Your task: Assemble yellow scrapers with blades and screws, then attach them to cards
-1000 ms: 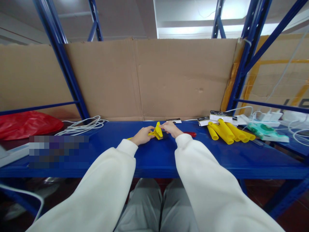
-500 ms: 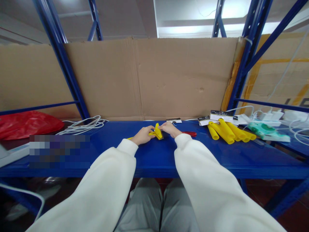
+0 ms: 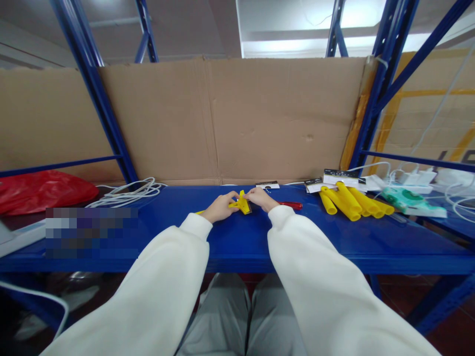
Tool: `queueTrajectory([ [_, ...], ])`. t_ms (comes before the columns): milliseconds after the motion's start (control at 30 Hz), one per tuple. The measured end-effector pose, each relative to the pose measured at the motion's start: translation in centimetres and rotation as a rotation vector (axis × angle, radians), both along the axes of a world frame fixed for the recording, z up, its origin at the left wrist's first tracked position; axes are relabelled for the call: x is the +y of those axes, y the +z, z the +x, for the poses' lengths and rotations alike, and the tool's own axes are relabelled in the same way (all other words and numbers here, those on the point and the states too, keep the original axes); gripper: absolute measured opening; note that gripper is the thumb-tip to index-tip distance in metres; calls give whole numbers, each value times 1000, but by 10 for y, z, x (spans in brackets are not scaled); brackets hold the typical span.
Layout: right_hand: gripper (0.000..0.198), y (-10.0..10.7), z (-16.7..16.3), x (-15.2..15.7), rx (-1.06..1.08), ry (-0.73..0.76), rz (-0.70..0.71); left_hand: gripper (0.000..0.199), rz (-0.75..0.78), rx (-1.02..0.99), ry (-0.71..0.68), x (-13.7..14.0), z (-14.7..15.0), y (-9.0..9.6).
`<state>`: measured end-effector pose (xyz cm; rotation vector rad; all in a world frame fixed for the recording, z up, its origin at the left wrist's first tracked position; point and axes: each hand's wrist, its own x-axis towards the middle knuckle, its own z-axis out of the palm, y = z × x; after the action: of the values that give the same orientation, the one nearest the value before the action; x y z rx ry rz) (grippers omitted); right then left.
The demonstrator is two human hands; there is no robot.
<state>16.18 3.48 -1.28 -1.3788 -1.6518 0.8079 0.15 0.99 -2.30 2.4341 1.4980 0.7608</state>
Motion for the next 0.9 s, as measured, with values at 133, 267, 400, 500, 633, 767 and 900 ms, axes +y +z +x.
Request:
queueTrajectory([
  [133, 27, -2, 1, 4, -55, -20, 33, 34, 34, 26, -8, -1, 0, 0],
  [267, 27, -4, 4, 7, -98, -37, 92, 32, 49, 33, 0, -2, 0, 2],
  [400, 23, -3, 6, 6, -72, -79, 129, 29, 26, 42, -6, -3, 1, 4],
  [500, 21, -2, 7, 6, -60, -103, 109, 28, 27, 46, -11, -3, 1, 4],
  [633, 16, -2, 8, 5, -44, -72, 71, 27, 57, 42, -23, -2, 1, 3],
  [767, 14, -3, 7, 3, -15, -26, 77, 25, 65, 45, -24, -2, 1, 2],
  [900, 16, -1, 6, -2, 27, -32, 30, 23, 72, 41, -17, -4, 2, 3],
])
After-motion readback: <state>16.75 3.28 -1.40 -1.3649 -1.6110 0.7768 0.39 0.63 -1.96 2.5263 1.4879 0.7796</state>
